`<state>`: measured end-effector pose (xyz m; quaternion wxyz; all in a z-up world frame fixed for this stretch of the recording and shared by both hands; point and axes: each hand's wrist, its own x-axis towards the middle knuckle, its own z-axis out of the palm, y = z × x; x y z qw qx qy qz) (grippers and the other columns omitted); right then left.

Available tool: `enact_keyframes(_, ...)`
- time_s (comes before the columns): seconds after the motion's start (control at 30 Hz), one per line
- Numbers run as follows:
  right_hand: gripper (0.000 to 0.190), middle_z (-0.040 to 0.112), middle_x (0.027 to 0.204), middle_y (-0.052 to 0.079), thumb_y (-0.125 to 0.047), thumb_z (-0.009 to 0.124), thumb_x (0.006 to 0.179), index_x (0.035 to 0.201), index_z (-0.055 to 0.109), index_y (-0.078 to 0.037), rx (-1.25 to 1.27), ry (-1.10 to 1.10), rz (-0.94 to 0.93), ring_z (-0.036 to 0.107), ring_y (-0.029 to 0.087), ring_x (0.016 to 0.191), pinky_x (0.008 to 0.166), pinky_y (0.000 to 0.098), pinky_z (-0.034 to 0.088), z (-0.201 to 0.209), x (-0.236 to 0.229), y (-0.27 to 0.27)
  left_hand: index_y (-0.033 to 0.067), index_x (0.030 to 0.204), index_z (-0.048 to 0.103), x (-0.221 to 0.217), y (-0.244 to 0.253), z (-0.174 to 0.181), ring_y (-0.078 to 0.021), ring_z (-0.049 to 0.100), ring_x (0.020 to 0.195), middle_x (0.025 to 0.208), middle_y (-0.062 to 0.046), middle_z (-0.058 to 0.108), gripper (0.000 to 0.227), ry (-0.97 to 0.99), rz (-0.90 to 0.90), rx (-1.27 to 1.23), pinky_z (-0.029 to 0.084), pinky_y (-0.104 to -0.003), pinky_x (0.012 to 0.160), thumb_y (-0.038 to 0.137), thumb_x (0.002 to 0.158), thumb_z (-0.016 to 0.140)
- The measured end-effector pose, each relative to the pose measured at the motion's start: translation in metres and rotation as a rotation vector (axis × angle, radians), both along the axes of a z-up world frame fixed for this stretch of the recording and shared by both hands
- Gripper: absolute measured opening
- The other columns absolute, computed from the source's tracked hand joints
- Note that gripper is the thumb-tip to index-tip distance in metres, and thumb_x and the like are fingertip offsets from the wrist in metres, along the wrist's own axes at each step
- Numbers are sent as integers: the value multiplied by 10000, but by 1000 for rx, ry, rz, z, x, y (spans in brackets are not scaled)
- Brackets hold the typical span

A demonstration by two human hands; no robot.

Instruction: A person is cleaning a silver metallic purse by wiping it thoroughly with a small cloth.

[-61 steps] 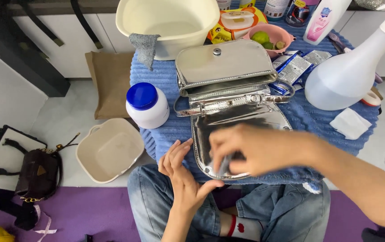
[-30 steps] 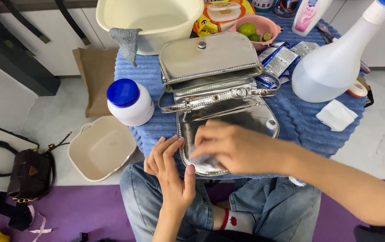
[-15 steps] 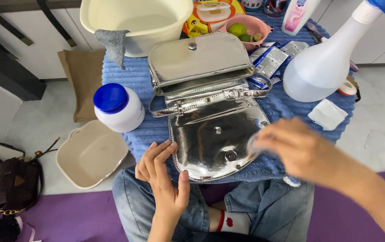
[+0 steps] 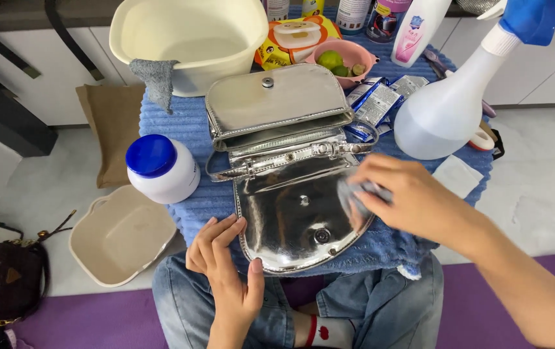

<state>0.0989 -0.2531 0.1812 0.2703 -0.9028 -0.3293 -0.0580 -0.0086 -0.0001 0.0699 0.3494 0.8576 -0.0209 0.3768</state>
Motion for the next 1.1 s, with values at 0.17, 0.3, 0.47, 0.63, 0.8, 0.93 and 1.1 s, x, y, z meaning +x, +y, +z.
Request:
enact_keyframes(0.17,277,711,1061,2,2,680,782,1045,721,-76,15,34,155,710,135,728,617,220,595,-4,-10,25,61,1306,583,0,0,0,-300,401,1366,1364,-96,568,553,2,9,6,157,-460,1135,429,933,409)
enact_keyframes(0.3,266,764,959,-107,-10,639,806,924,800,-185,-149,333,84,836,33,737,657,189,664,22,-17,26,72,1301,584,1,4,0,-296,414,1354,1360,-93,575,545,-8,0,20,157,-467,1132,429,922,421)
enact_keyframes(0.47,234,674,1020,59,24,529,837,960,717,-39,-183,-59,23,682,211,774,721,289,591,-14,31,43,75,1310,578,-2,5,1,-289,410,1363,1374,-85,569,563,5,-3,17,153,-468,1139,454,922,427)
enact_keyframes(0.63,226,688,972,12,60,551,755,884,681,-72,10,-31,300,673,165,740,682,282,576,11,2,61,71,1316,573,-3,8,3,-290,422,1351,1382,-91,569,564,19,-10,27,161,-470,1126,429,895,460)
enact_keyframes(0.8,308,837,930,-70,36,596,703,875,808,-105,-205,247,15,790,161,700,722,288,642,30,21,34,66,1301,576,-2,8,2,-294,414,1343,1368,-93,569,551,3,-20,15,162,-476,1132,434,912,448)
enact_keyframes(0.93,234,750,912,20,40,591,712,870,729,-65,-201,10,27,697,280,724,709,402,560,6,47,55,60,1306,580,-3,8,4,-300,421,1347,1372,-100,570,563,6,-27,-10,166,-480,1131,428,893,474)
enact_keyframes(1.1,70,705,1054,70,-41,676,799,792,745,-42,-234,-381,518,623,179,961,828,286,559,-19,48,104,54,1284,584,-4,8,7,-296,434,1329,1348,-104,580,561,9,-42,-18,182,-468,1115,433,881,490)
